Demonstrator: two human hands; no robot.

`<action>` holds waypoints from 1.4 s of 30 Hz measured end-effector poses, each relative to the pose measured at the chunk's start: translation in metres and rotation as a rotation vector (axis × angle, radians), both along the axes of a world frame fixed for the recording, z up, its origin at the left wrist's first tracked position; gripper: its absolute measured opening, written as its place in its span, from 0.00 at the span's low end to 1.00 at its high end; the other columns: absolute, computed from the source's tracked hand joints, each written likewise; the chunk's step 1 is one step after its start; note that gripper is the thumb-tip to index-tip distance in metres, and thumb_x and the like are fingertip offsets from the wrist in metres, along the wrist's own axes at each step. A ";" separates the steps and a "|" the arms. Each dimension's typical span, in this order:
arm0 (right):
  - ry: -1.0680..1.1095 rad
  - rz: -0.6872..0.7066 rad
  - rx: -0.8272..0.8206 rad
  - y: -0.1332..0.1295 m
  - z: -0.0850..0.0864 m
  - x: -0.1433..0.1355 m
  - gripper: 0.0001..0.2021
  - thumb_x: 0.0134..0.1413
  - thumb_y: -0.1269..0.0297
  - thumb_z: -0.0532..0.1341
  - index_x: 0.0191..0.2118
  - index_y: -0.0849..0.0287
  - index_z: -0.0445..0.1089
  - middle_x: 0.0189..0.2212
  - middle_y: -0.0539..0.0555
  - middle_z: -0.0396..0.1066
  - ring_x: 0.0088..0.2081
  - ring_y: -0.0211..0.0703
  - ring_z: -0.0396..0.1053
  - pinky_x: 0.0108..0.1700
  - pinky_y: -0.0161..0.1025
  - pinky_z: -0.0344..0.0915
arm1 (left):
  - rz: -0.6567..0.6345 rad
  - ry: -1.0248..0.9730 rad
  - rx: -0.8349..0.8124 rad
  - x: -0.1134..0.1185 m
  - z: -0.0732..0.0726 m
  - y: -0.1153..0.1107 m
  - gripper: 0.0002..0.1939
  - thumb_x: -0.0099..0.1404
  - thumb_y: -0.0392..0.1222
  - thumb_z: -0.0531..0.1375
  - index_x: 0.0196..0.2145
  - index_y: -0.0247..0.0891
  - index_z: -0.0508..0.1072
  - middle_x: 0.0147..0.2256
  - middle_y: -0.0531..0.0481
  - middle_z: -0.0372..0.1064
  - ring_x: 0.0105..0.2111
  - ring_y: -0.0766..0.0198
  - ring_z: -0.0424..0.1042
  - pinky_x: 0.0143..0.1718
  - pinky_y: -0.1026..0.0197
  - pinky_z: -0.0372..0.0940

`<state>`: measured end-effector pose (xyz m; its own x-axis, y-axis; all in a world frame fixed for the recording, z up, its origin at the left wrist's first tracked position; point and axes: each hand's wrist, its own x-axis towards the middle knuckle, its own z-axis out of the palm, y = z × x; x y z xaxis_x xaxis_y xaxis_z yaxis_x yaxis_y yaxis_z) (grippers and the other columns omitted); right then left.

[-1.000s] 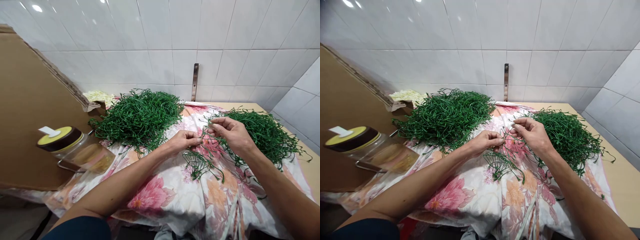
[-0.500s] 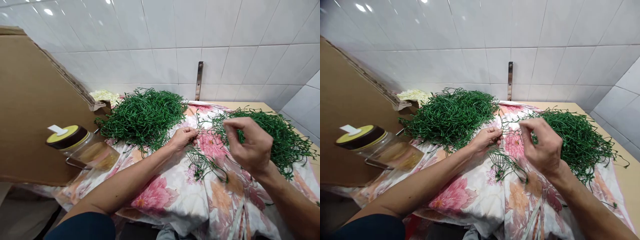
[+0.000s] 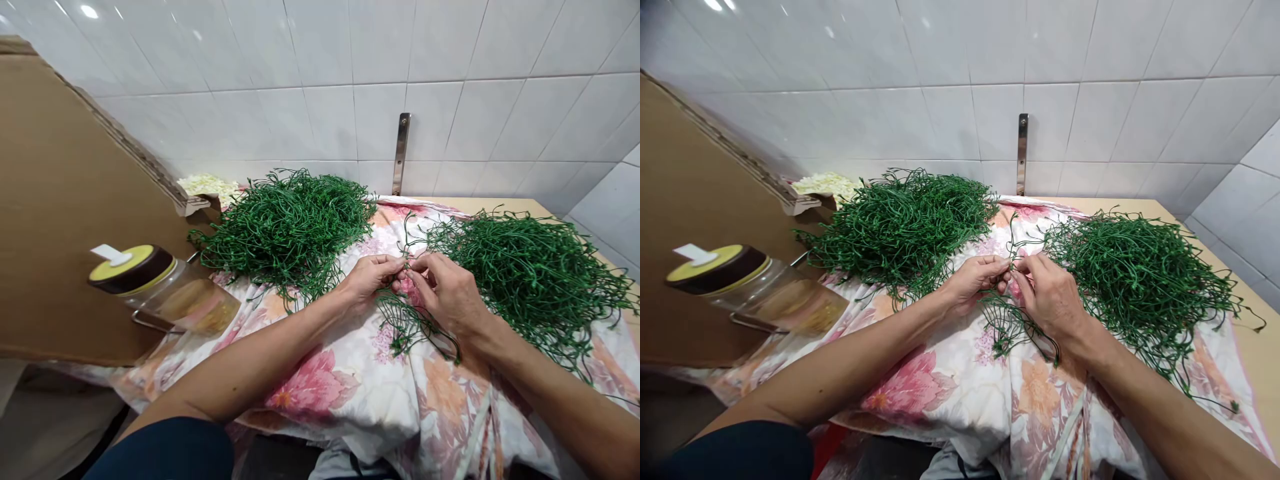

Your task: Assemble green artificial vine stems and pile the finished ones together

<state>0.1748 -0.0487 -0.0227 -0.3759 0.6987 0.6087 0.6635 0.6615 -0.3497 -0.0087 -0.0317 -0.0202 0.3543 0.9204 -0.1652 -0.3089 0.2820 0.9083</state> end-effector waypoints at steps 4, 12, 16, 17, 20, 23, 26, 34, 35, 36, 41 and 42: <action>0.120 0.017 -0.068 0.000 0.000 -0.003 0.03 0.64 0.68 0.60 0.36 0.58 0.69 0.32 0.53 0.73 0.34 0.43 0.70 0.39 0.40 0.66 | 0.003 0.021 0.019 0.002 0.001 -0.002 0.17 0.55 0.47 0.72 0.27 0.30 0.75 0.25 0.48 0.71 0.22 0.71 0.68 0.28 0.66 0.61; 0.137 0.017 -0.118 0.001 0.001 0.000 0.04 0.62 0.68 0.60 0.36 0.58 0.72 0.33 0.54 0.74 0.33 0.43 0.70 0.38 0.40 0.65 | 0.062 0.069 0.034 0.001 -0.001 0.000 0.19 0.55 0.50 0.72 0.27 0.32 0.73 0.26 0.49 0.71 0.22 0.72 0.66 0.26 0.66 0.58; 0.139 0.015 -0.174 0.001 0.001 -0.001 0.06 0.62 0.67 0.61 0.39 0.57 0.77 0.36 0.55 0.78 0.36 0.45 0.73 0.41 0.42 0.67 | 0.059 0.074 0.073 0.001 -0.001 -0.001 0.21 0.54 0.54 0.72 0.27 0.32 0.73 0.26 0.50 0.70 0.22 0.71 0.66 0.27 0.65 0.60; 0.159 0.013 -0.200 0.001 0.001 -0.001 0.07 0.62 0.66 0.61 0.40 0.57 0.78 0.37 0.55 0.79 0.38 0.46 0.74 0.42 0.42 0.68 | 0.061 0.073 0.081 0.002 -0.001 -0.001 0.22 0.54 0.55 0.72 0.27 0.32 0.73 0.25 0.50 0.70 0.22 0.71 0.66 0.27 0.65 0.60; 0.231 0.002 -0.302 0.002 -0.001 -0.002 0.10 0.62 0.63 0.62 0.43 0.57 0.80 0.40 0.56 0.80 0.40 0.46 0.76 0.43 0.42 0.69 | 0.075 0.068 0.094 0.002 -0.002 -0.001 0.22 0.53 0.56 0.72 0.27 0.33 0.72 0.25 0.51 0.69 0.22 0.71 0.66 0.27 0.65 0.60; 0.290 -0.017 -0.400 0.004 -0.004 -0.002 0.11 0.62 0.60 0.63 0.44 0.56 0.81 0.40 0.55 0.80 0.40 0.46 0.76 0.43 0.42 0.69 | 0.079 0.062 0.100 0.003 -0.003 -0.001 0.22 0.53 0.55 0.72 0.27 0.33 0.72 0.25 0.52 0.69 0.22 0.71 0.66 0.27 0.66 0.60; 0.326 -0.003 -0.473 0.005 -0.005 -0.002 0.11 0.62 0.59 0.63 0.42 0.57 0.81 0.37 0.55 0.80 0.37 0.45 0.75 0.40 0.41 0.69 | 0.069 0.055 0.104 0.003 -0.003 -0.001 0.21 0.54 0.54 0.72 0.27 0.33 0.72 0.24 0.52 0.69 0.22 0.71 0.66 0.27 0.66 0.60; 0.177 -0.019 -0.146 0.004 0.001 0.002 0.06 0.63 0.65 0.61 0.37 0.59 0.75 0.35 0.55 0.74 0.38 0.46 0.71 0.42 0.43 0.67 | 0.038 0.058 0.115 0.006 -0.001 -0.003 0.21 0.54 0.53 0.72 0.27 0.34 0.70 0.24 0.52 0.67 0.22 0.71 0.64 0.27 0.65 0.58; 0.134 0.002 -0.105 0.004 0.001 0.002 0.06 0.64 0.66 0.60 0.38 0.59 0.74 0.35 0.56 0.73 0.39 0.47 0.71 0.43 0.44 0.67 | 0.045 0.070 0.129 0.007 -0.002 -0.004 0.21 0.54 0.54 0.72 0.26 0.34 0.70 0.23 0.52 0.66 0.22 0.71 0.63 0.27 0.65 0.57; 0.095 0.023 -0.077 0.004 0.000 0.002 0.06 0.64 0.67 0.59 0.39 0.58 0.74 0.36 0.56 0.73 0.40 0.48 0.71 0.44 0.44 0.67 | 0.053 0.086 0.144 0.007 -0.002 -0.003 0.21 0.54 0.54 0.72 0.26 0.34 0.70 0.23 0.53 0.65 0.22 0.71 0.62 0.27 0.65 0.56; -0.009 0.048 -0.033 0.004 -0.003 0.002 0.07 0.67 0.68 0.57 0.43 0.57 0.72 0.39 0.58 0.74 0.41 0.49 0.71 0.46 0.44 0.66 | 0.117 0.194 0.140 0.006 -0.005 -0.002 0.23 0.52 0.57 0.73 0.23 0.35 0.71 0.20 0.54 0.62 0.20 0.71 0.58 0.25 0.64 0.52; -0.022 0.040 -0.030 0.004 -0.004 0.002 0.06 0.67 0.68 0.57 0.42 0.57 0.72 0.38 0.58 0.74 0.41 0.49 0.71 0.46 0.44 0.66 | 0.135 0.208 0.128 0.006 -0.006 -0.002 0.23 0.52 0.57 0.73 0.23 0.34 0.72 0.19 0.54 0.61 0.20 0.71 0.58 0.25 0.63 0.51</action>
<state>0.1764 -0.0450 -0.0263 -0.4168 0.7006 0.5792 0.6443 0.6771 -0.3554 -0.0023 -0.0336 -0.0265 0.1977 0.9751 -0.1005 -0.1390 0.1293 0.9818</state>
